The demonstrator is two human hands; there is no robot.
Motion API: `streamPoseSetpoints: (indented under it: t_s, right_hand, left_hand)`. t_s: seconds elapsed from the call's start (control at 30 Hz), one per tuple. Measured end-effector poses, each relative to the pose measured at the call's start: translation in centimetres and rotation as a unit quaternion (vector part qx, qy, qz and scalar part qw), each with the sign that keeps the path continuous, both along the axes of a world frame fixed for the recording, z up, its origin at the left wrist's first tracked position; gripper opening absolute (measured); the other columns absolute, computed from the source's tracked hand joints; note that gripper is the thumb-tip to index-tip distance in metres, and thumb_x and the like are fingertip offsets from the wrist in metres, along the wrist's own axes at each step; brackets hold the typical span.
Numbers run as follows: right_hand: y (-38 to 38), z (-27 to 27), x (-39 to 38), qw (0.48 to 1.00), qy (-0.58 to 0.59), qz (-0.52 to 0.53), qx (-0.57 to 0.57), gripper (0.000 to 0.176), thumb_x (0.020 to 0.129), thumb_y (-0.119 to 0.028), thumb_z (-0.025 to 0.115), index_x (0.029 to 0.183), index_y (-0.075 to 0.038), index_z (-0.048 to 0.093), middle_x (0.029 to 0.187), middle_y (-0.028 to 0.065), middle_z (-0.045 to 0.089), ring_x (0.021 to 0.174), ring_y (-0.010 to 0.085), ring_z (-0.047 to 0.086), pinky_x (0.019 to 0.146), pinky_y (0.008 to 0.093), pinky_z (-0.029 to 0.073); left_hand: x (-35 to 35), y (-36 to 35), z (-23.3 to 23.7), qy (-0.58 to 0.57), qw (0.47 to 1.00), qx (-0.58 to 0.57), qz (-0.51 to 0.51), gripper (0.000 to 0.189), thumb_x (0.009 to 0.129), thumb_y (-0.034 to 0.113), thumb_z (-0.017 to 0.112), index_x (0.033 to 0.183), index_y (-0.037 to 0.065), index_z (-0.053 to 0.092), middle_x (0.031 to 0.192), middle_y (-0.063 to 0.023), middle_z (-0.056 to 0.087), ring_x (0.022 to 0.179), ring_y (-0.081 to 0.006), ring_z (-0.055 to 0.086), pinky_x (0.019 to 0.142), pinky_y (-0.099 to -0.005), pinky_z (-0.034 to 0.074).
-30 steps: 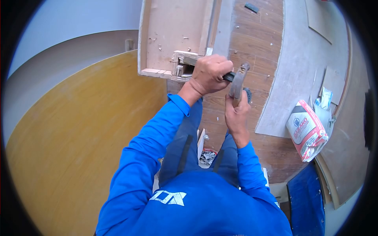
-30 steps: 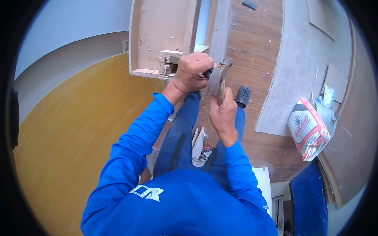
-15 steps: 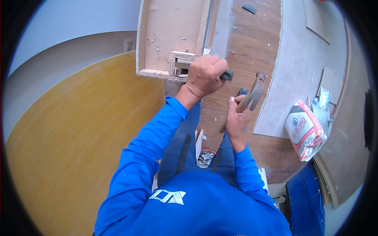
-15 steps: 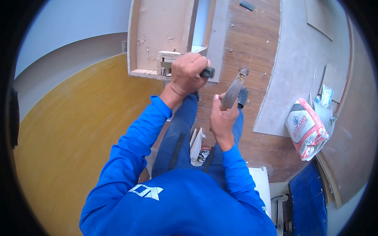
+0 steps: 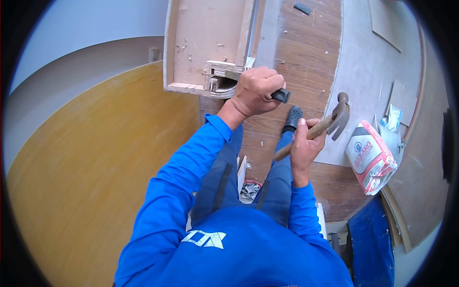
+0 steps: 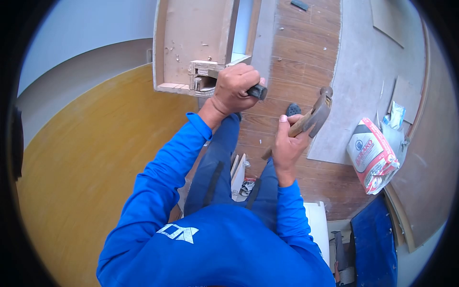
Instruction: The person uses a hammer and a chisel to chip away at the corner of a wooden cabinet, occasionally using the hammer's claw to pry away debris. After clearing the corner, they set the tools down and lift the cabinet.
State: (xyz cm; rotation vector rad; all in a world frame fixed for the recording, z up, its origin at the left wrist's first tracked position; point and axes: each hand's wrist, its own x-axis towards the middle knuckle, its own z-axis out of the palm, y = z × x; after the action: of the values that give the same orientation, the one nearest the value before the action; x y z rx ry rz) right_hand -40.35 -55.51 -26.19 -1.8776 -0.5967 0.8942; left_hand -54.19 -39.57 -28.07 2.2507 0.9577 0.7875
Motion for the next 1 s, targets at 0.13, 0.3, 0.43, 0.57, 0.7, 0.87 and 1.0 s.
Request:
streamPoseSetpoints:
  t_s: [0.13,0.3,0.43,0.57,0.7,0.87,1.0]
  right_hand:
    - [1.2,0.1,-3.3,0.998,-0.011,0.065,0.002,0.012,0.100,-0.006,0.068,0.098,-0.006,0.055,0.080,0.0015,0.058,0.067,0.0109,0.054,0.062,0.0273,0.045]
    - [1.8,1.3,-2.9,0.986,-0.034,0.165,-0.007,0.013,0.097,-0.004,0.069,0.098,-0.003,0.057,0.088,0.0108,0.064,0.075,0.0193,0.060,0.072,0.0341,0.051]
    - [1.4,-0.8,-3.1,0.995,-0.080,0.053,0.027,0.013,0.096,-0.003,0.069,0.101,-0.001,0.057,0.083,0.0168,0.061,0.069,0.0249,0.059,0.069,0.0407,0.052]
    - [1.4,-0.6,-3.0,0.983,-0.071,0.169,0.021,0.013,0.097,-0.003,0.067,0.105,0.000,0.058,0.080,0.0167,0.060,0.068,0.0266,0.058,0.067,0.0414,0.051]
    - [1.8,0.3,-3.5,0.992,0.006,0.123,0.006,0.010,0.098,-0.005,0.067,0.100,-0.003,0.058,0.075,0.0064,0.056,0.065,0.0176,0.054,0.063,0.0354,0.047]
    - [-0.1,0.0,-1.7,0.997,0.061,-0.011,-0.041,0.009,0.100,-0.007,0.068,0.095,-0.006,0.060,0.079,-0.0033,0.052,0.074,0.0064,0.049,0.067,0.0269,0.043]
    - [-2.2,-1.0,1.1,0.996,-0.001,0.013,-0.089,0.011,0.099,-0.008,0.070,0.096,-0.005,0.060,0.080,-0.0036,0.054,0.073,0.0064,0.051,0.067,0.0262,0.044]
  left_hand:
    - [0.0,0.1,0.0,-0.009,1.000,0.005,0.017,0.023,0.070,0.015,0.076,0.075,0.012,0.054,0.069,-0.0056,0.057,0.066,-0.0288,0.063,0.059,-0.0421,0.050]
    - [-0.4,0.0,-0.1,0.008,1.000,-0.008,-0.009,0.023,0.070,0.016,0.076,0.074,0.012,0.053,0.069,-0.0059,0.057,0.066,-0.0290,0.063,0.058,-0.0424,0.050]
    - [-0.1,0.1,-0.7,-0.001,1.000,-0.002,0.012,0.023,0.070,0.017,0.076,0.074,0.012,0.053,0.070,-0.0062,0.056,0.069,-0.0291,0.063,0.059,-0.0429,0.049]
    - [-1.6,0.3,-1.1,0.039,0.999,-0.002,0.006,0.022,0.071,0.016,0.075,0.074,0.012,0.053,0.070,-0.0065,0.056,0.069,-0.0292,0.063,0.059,-0.0431,0.049]
    - [-2.6,0.5,-0.3,0.033,0.999,0.004,-0.005,0.022,0.072,0.017,0.075,0.074,0.013,0.053,0.069,-0.0065,0.056,0.068,-0.0294,0.063,0.058,-0.0430,0.049]
    - [-0.6,-2.6,3.9,0.053,0.998,-0.033,0.006,0.021,0.076,0.018,0.077,0.077,0.012,0.057,0.070,-0.0074,0.057,0.068,-0.0302,0.064,0.059,-0.0429,0.050]
    - [-3.1,-2.7,5.3,0.105,0.971,-0.097,0.194,0.020,0.091,0.024,0.076,0.092,0.008,0.064,0.084,-0.0127,0.062,0.077,-0.0358,0.066,0.067,-0.0450,0.053]
